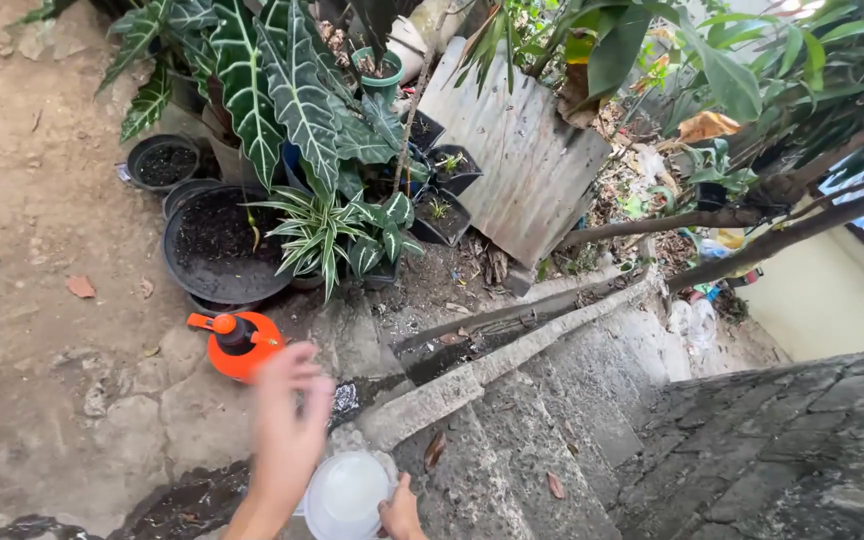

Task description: Filling a garden sprayer with water using a pitcher and refilling the pitcher from a large bottle

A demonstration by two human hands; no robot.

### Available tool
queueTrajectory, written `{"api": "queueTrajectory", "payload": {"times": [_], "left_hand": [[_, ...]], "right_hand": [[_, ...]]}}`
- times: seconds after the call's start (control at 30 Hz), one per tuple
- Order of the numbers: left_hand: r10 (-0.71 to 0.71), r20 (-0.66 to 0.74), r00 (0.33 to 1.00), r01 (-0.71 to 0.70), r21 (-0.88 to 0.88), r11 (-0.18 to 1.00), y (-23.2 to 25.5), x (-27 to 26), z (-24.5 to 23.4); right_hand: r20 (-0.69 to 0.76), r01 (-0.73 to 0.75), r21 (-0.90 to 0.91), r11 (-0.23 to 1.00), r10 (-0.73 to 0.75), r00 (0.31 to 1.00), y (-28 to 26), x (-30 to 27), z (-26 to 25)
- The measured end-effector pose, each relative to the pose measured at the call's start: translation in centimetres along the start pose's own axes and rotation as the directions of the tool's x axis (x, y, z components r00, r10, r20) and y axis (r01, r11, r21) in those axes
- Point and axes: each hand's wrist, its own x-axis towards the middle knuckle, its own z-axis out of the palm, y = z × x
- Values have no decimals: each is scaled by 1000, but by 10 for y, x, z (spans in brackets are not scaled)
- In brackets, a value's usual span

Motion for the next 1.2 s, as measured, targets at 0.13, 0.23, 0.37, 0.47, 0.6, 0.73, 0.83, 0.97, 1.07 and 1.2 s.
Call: {"api": "queueTrajectory", "payload": {"times": [0.13,0.23,0.37,0.47,0.6,0.73,0.83,0.97,1.07,1.2], "left_hand": [[-365,577,731,-87,609,788,-247,-74,69],[-446,716,537,-477,694,539,-335,-106,92],[-483,750,451,-414,656,631,-393,-102,118],[-471,767,437,-328,623,710,-417,-91,134],[-675,646,356,91,695,713,-385,-92,122],[-784,394,479,365,723,586,-426,-106,156],[-832,282,477,683,478,553,-377,-99,157],[-804,444,395,896,5,444,-308,-77,143],[-645,553,528,742,70,667,-248,-32,95],[-93,60,994,48,525,850,-288,48,10]], "right_hand": [[52,24,122,992,-31,998,-28,-8,-32],[82,228,-45,973,-224,971,-35,9,-60],[328,268,-87,960,-226,917,-110,-11,-112],[327,399,-133,907,-340,882,-114,12,-127],[-121,199,56,978,-191,974,-131,-21,-139],[-156,117,191,975,-87,984,-91,-25,-108],[3,19,303,953,-20,1000,-87,-36,-94],[-125,222,568,793,-183,975,-110,-2,-114],[-246,223,701,677,-64,967,-148,16,-147],[-276,300,781,548,-129,953,-147,27,-194]]}}
